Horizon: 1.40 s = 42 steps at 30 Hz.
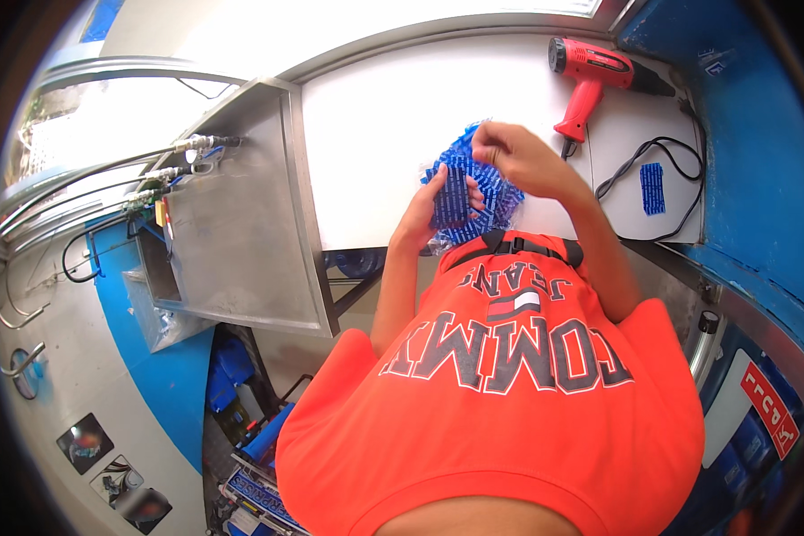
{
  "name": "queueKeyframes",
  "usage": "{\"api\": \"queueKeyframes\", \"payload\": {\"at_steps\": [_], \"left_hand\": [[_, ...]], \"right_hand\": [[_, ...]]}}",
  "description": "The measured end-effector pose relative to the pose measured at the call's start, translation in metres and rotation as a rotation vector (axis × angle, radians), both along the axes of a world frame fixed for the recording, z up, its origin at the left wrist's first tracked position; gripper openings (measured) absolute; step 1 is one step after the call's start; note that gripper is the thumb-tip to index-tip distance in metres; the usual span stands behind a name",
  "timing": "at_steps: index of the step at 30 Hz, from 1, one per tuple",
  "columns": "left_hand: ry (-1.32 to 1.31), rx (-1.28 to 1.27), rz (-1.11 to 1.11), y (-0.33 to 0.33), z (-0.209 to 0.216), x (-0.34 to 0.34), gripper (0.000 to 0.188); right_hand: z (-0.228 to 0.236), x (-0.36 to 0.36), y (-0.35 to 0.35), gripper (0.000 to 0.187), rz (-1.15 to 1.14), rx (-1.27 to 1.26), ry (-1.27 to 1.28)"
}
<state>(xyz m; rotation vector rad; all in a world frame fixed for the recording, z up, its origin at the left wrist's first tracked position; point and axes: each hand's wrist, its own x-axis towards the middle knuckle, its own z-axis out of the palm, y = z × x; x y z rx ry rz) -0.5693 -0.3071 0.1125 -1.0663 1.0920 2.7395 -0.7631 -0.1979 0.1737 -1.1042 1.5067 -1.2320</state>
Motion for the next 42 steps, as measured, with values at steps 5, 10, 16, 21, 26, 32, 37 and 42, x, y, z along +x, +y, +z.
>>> {"api": "queueKeyframes", "payload": {"at_steps": [5,10,16,21,26,32,37,42], "left_hand": [[-0.110,-0.086,0.158,-0.007,-0.009,-0.002,0.046],[-0.031,-0.064,0.043,-0.009,-0.006,0.007,0.060],[0.140,-0.059,-0.099,-0.007,-0.009,0.017,0.067],[0.164,-0.004,-0.103,-0.011,-0.018,0.022,0.057],[0.156,-0.002,-0.095,-0.012,-0.016,0.023,0.051],[-0.013,-0.113,-0.083,-0.009,-0.009,0.018,0.043],[-0.028,-0.119,-0.032,-0.012,-0.009,0.018,0.037],[0.016,-0.049,0.141,-0.018,-0.020,0.019,0.034]], "right_hand": [[-0.016,0.019,0.001,0.014,0.454,0.157,-0.239],[-0.026,0.031,-0.009,0.017,0.280,0.125,0.176],[-0.029,0.040,-0.013,0.019,0.017,0.101,0.305],[-0.038,0.040,-0.012,0.019,-0.011,0.062,0.361],[-0.049,0.044,-0.015,0.020,-0.111,-0.093,0.394],[-0.049,0.046,-0.014,0.018,-0.056,-0.075,0.376],[-0.055,0.045,-0.012,0.019,-0.088,-0.118,0.356],[-0.081,0.037,-0.006,0.030,-0.036,0.023,0.634]]}}
